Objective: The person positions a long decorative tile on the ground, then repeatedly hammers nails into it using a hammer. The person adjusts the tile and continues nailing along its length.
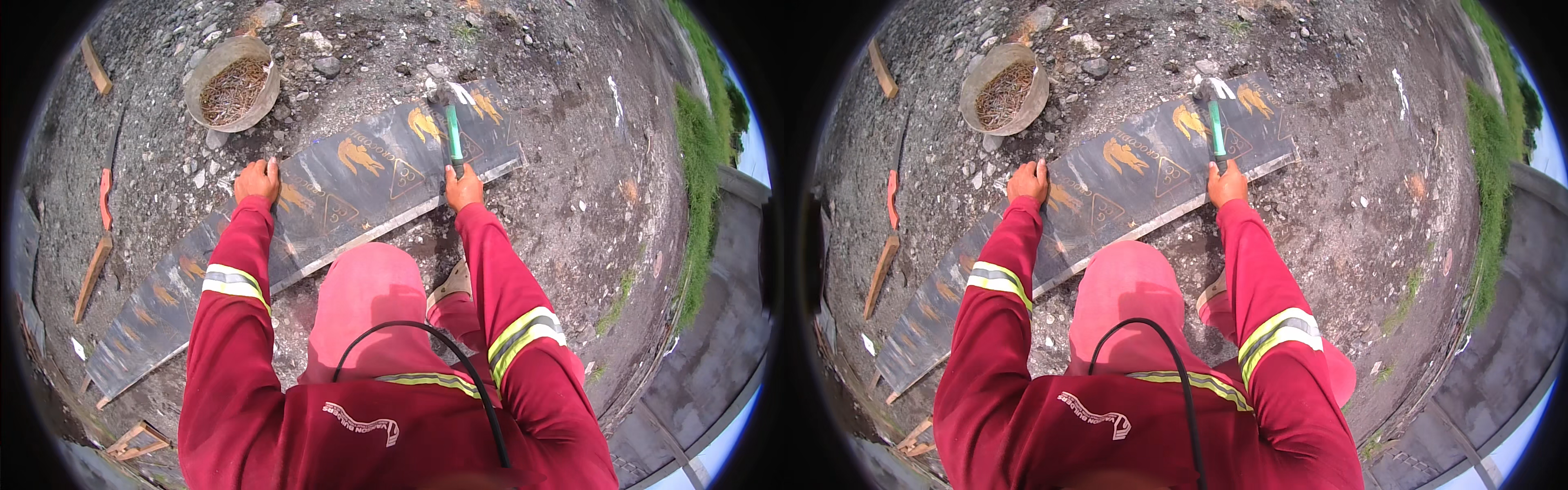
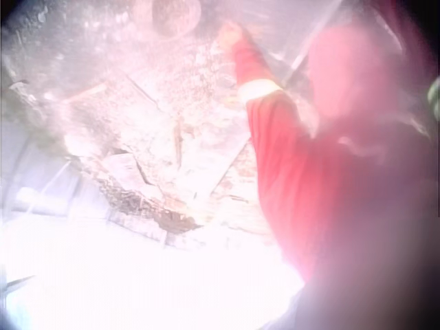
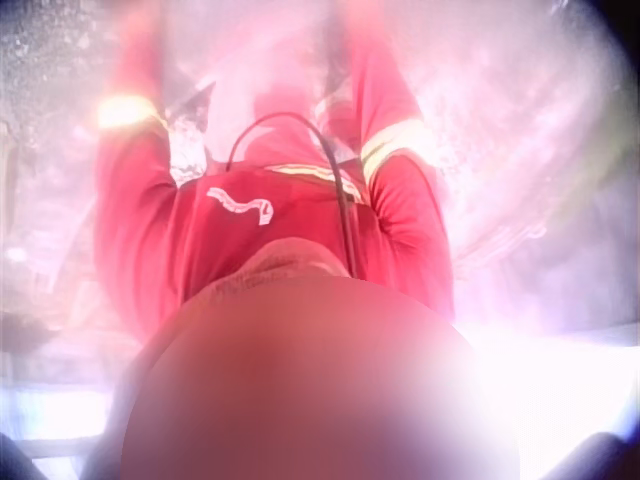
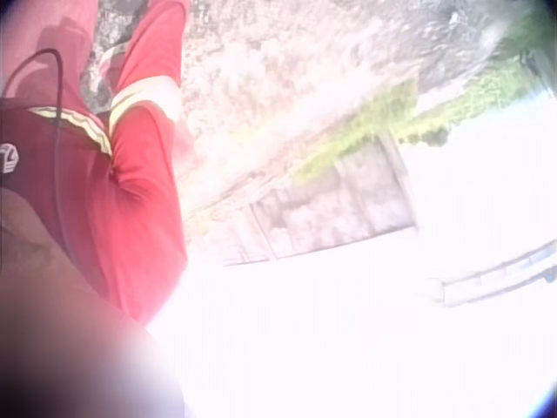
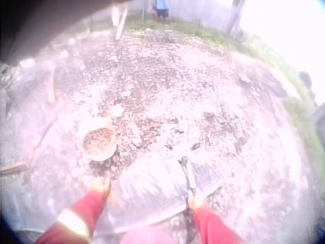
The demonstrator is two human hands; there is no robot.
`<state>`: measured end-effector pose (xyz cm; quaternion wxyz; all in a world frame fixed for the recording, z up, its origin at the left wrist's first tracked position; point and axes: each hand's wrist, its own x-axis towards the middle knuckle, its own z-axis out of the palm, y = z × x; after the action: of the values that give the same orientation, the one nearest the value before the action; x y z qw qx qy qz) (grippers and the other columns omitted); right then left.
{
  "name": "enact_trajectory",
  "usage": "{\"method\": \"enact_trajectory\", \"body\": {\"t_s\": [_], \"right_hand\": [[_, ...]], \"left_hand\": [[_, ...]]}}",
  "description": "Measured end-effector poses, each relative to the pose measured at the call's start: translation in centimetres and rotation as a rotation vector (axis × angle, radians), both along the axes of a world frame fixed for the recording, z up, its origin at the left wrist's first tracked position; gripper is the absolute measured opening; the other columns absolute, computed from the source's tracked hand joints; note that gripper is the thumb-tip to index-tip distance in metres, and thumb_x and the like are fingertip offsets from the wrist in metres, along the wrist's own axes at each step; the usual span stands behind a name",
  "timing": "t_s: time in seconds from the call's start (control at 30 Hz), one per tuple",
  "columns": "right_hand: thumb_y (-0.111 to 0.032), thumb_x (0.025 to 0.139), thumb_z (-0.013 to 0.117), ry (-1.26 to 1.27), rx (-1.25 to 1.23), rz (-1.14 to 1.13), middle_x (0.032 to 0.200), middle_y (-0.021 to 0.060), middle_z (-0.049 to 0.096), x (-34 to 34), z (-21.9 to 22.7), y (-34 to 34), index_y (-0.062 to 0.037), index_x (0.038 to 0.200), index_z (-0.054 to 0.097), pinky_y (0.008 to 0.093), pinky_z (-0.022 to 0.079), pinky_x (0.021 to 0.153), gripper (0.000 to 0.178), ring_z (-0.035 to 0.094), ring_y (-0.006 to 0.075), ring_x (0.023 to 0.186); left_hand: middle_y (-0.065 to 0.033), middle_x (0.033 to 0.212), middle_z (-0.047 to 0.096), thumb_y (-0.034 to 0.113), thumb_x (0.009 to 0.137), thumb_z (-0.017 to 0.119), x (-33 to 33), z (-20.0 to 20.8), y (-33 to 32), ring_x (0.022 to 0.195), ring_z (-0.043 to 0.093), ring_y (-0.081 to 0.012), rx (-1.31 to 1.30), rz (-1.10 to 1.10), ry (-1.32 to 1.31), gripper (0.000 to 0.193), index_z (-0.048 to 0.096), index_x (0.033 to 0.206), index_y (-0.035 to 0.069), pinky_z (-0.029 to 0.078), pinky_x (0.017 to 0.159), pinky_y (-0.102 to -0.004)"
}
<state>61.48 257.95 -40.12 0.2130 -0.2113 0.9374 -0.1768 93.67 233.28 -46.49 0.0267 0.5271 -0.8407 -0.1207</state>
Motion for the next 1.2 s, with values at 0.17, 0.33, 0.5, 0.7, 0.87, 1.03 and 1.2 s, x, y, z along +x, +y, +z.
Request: {"method": "enact_trajectory", "body": {"t_s": [0.17, 0.33, 0.5, 0.7, 0.87, 1.03, 1.2], "right_hand": [[-0.035, 0.085, 0.058, -0.035, -0.013, 0.062, 0.084, 0.0236, 0.064, -3.0, 5.8, 2.5, -0.0053, 0.094, 0.06, 0.0484, 0.046, 0.071, 0.03, 0.061, 0.0425, 0.082], [-0.032, 0.086, 0.056, 0.032, 0.467, 0.293, 0.099, 0.0275, 0.061, -4.2, 9.7, 5.9, -0.0001, 0.102, 0.057, 0.049, 0.046, 0.083, 0.036, 0.058, 0.044, 0.096], [-0.032, 0.086, 0.058, -0.211, 0.545, 0.185, 0.101, 0.0273, 0.062, -5.4, 10.1, 4.7, 0.0025, 0.101, 0.059, 0.0467, 0.046, 0.085, 0.038, 0.058, 0.0414, 0.099], [-0.032, 0.086, 0.059, -0.229, 0.571, 0.226, 0.096, 0.0246, 0.064, -6.5, 11.8, 3.6, 0.0023, 0.1, 0.062, 0.0431, 0.05, 0.078, 0.038, 0.064, 0.0372, 0.089], [-0.033, 0.087, 0.057, -0.335, 0.569, 0.08, 0.099, 0.0232, 0.064, -6.4, 11.8, 3.4, 0.0006, 0.104, 0.063, 0.0412, 0.05, 0.081, 0.038, 0.063, 0.0358, 0.093], [-0.034, 0.087, 0.056, -0.264, 0.603, 0.165, 0.104, 0.0218, 0.063, -6.5, 11.5, 3.4, 0.001, 0.105, 0.062, 0.0404, 0.049, 0.084, 0.04, 0.062, 0.0353, 0.096], [-0.031, 0.087, 0.055, -0.212, 0.615, 0.159, 0.111, 0.021, 0.061, -5.7, 11.8, 3.4, 0.0003, 0.109, 0.062, 0.0388, 0.048, 0.089, 0.039, 0.059, 0.0344, 0.105]], "left_hand": [[-0.0122, 0.103, 0.059, 0.03, 0.087, 0.054, -1.1, 3.4, 0.8, 0.1, 0.054, -0.0319, 0.052, 0.011, 0.012, 0.025, 0.06, 0.099, 0.009, 0.043, 0.083, -0.0432], [-0.011, 0.12, 0.052, 0.022, 0.079, 0.063, -2.4, 9.4, -2.7, 0.116, 0.047, -0.0297, -0.487, -0.078, 0.286, 0.038, 0.055, 0.113, 0.008, 0.038, 0.094, -0.0424], [-0.0189, 0.096, 0.064, 0.038, 0.08, 0.062, -5.2, 8.9, -9.8, 0.093, 0.062, -0.0348, 0.17, -0.119, -0.184, 0.043, 0.055, 0.113, 0.01, 0.047, 0.083, -0.045], [-0.0128, 0.103, 0.065, 0.033, 0.086, 0.053, -4.3, 4.6, -16.9, 0.092, 0.063, -0.0235, 0.98, 0.271, 0.479, 0.041, 0.06, 0.112, 0.002, 0.051, 0.077, -0.0353], [-0.0209, 0.12, 0.057, 0.029, 0.086, 0.05, -6.2, 0.3, -18.8, 0.109, 0.058, -0.033, 0.272, -0.088, -0.606, 0.04, 0.058, 0.118, 0.007, 0.047, 0.089, -0.0425], [-0.0191, 0.111, 0.062, 0.021, 0.082, 0.05, -7.5, -3.4, -20.4, 0.109, 0.058, -0.0328, 0.178, 0.284, -0.391, 0.033, 0.065, 0.108, 0.008, 0.046, 0.091, -0.0415], [-0.0177, 0.111, 0.062, 0.02, 0.081, 0.052, -6.7, -1.9, -21.1, 0.107, 0.059, -0.0328, 0.092, 0.042, -0.511, 0.032, 0.066, 0.106, 0.007, 0.047, 0.09, -0.0418]]}}
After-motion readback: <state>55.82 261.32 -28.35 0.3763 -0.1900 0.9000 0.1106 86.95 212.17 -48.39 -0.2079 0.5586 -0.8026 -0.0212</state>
